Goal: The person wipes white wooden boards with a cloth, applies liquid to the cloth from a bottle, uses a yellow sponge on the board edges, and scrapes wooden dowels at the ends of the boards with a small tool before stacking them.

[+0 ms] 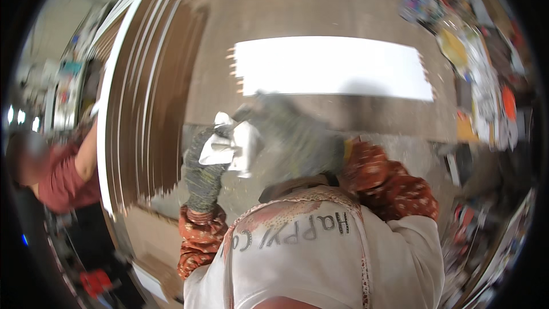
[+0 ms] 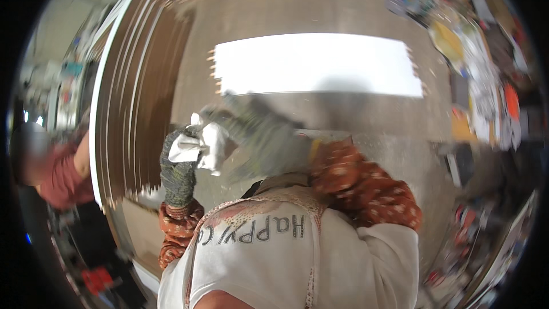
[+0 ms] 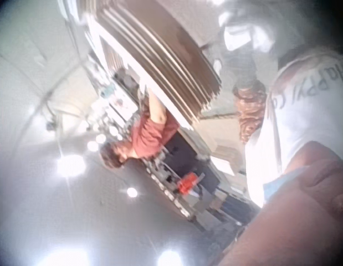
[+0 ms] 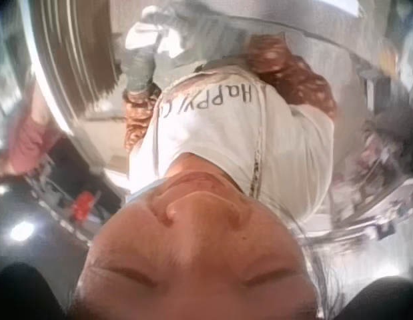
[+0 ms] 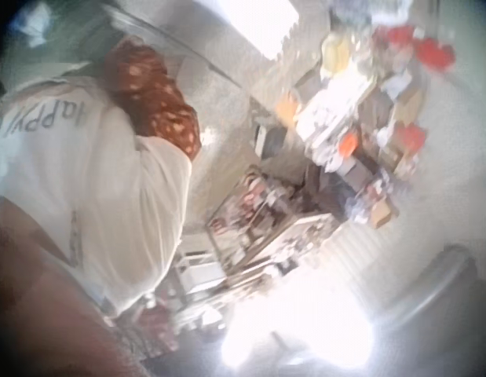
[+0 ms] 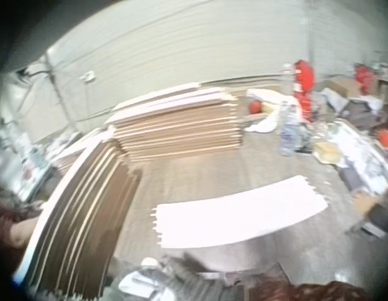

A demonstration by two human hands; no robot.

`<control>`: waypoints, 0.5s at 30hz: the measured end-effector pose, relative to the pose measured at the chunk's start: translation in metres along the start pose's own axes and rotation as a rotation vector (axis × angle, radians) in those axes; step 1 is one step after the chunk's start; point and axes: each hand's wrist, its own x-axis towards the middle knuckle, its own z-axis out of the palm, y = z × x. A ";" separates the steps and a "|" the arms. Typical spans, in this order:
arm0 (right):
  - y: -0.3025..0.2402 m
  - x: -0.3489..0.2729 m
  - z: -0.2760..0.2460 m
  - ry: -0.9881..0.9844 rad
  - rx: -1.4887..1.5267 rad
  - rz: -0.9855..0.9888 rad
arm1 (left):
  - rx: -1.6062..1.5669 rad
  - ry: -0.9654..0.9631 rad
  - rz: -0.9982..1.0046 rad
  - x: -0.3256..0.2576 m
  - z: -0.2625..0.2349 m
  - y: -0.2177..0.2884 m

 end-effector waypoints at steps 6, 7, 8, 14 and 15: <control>0.009 -0.050 -0.028 0.501 -0.299 -0.449 | -0.142 -0.461 0.352 0.021 0.043 0.030; -0.017 -0.060 -0.046 0.536 -0.381 -0.288 | -0.138 -0.392 0.310 0.029 0.047 0.030; -0.022 -0.078 -0.067 0.619 -0.676 -0.220 | -0.132 -0.323 0.269 0.034 0.051 0.033; 0.002 -0.163 -0.132 0.861 -1.018 0.226 | 0.477 -0.072 0.364 0.114 0.049 -0.071; 0.013 -0.178 -0.142 0.864 -1.039 0.353 | 0.633 -0.042 0.368 0.111 0.061 -0.066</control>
